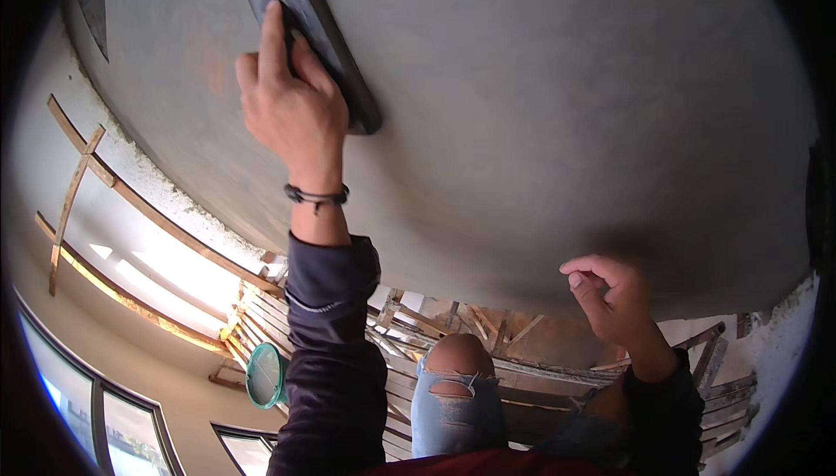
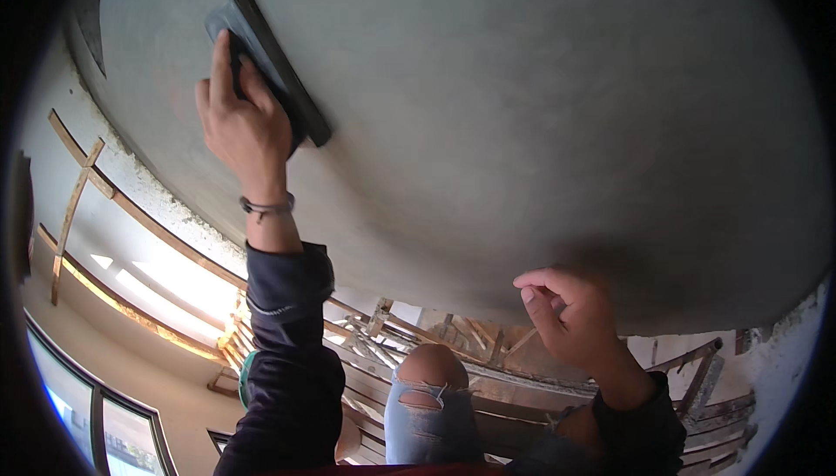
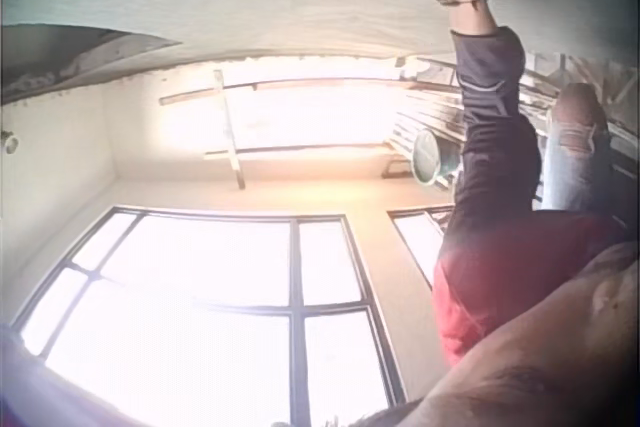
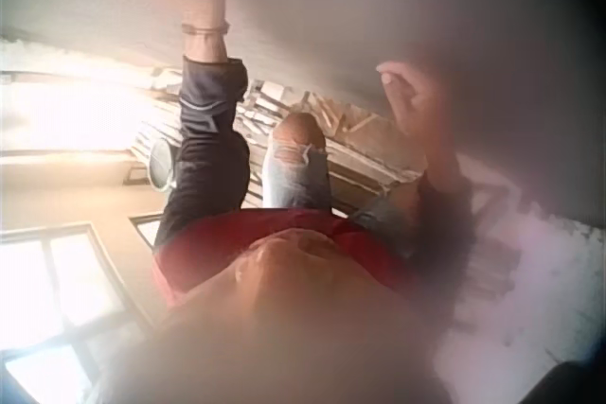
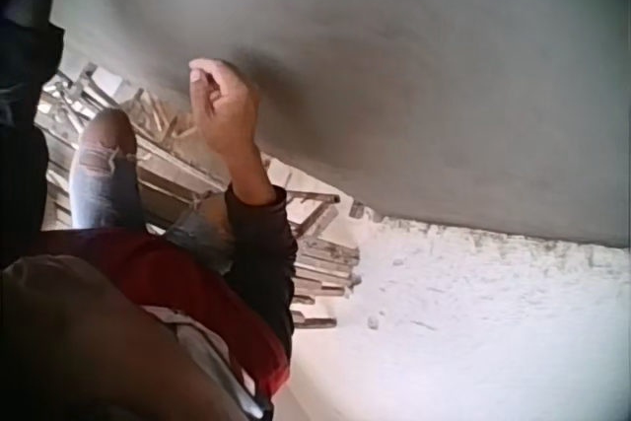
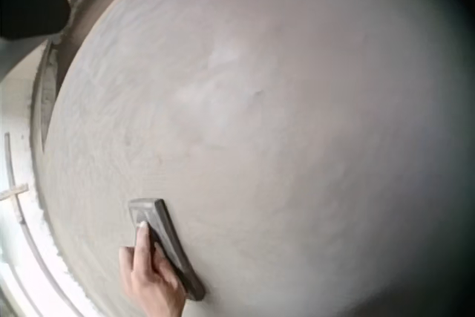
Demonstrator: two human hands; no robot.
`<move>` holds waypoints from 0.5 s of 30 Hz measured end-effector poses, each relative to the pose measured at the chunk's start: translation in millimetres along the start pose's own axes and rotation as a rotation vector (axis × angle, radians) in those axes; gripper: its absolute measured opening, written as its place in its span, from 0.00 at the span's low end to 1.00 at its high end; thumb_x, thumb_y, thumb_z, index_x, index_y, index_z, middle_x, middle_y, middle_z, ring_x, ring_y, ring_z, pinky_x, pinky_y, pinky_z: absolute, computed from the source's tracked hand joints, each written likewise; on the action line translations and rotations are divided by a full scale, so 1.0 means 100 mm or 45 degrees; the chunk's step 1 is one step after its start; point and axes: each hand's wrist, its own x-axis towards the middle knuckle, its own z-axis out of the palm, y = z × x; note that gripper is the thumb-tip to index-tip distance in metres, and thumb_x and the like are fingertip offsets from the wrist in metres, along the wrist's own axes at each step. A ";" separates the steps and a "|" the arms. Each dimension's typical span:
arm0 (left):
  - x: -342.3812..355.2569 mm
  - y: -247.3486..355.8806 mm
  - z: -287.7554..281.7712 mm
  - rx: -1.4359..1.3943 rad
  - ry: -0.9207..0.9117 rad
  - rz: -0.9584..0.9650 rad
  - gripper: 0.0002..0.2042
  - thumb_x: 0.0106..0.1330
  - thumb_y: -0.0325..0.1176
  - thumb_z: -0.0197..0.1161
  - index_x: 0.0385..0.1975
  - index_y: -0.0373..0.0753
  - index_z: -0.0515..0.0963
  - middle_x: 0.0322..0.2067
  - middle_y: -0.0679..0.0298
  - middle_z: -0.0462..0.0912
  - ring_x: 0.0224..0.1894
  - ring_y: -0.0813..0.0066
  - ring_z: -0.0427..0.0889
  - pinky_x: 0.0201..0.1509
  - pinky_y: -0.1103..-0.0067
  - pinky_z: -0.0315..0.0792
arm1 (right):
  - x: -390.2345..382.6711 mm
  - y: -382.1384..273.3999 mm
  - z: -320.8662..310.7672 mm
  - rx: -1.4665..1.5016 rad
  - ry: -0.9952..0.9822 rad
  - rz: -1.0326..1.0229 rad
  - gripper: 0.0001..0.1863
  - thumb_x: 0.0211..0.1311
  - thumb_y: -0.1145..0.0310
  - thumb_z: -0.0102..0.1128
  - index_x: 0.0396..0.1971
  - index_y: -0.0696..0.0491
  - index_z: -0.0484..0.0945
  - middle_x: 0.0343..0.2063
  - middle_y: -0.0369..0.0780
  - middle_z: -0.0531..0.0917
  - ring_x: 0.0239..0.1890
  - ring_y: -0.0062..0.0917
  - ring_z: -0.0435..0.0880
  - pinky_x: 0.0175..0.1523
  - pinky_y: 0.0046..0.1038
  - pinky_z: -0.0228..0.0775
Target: The person uses a rectangular plastering tool to smooth a grey surface on a wall.
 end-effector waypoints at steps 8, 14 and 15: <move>-1.69 0.03 -0.36 -0.123 -0.251 0.219 0.25 0.60 0.23 0.67 0.60 0.47 0.82 0.30 0.59 0.70 0.28 0.62 0.70 0.33 0.70 0.67 | 0.05 0.10 0.16 0.060 -0.066 -0.042 0.06 0.69 0.72 0.62 0.40 0.56 0.84 0.27 0.38 0.84 0.26 0.20 0.80 0.33 0.23 0.73; 1.06 -0.69 0.18 0.164 0.024 0.013 0.18 0.71 0.39 0.58 0.59 0.57 0.81 0.38 0.59 0.82 0.41 0.55 0.84 0.43 0.64 0.77 | -0.02 0.16 0.07 0.124 -0.030 0.036 0.06 0.68 0.72 0.62 0.40 0.57 0.84 0.26 0.39 0.83 0.25 0.20 0.79 0.32 0.22 0.71; 1.51 -1.06 0.18 0.099 0.073 0.085 0.18 0.72 0.41 0.57 0.60 0.59 0.80 0.40 0.58 0.83 0.44 0.55 0.84 0.46 0.63 0.78 | 0.02 0.12 0.09 0.143 -0.043 0.025 0.06 0.68 0.73 0.62 0.40 0.57 0.84 0.26 0.39 0.83 0.24 0.20 0.79 0.31 0.22 0.71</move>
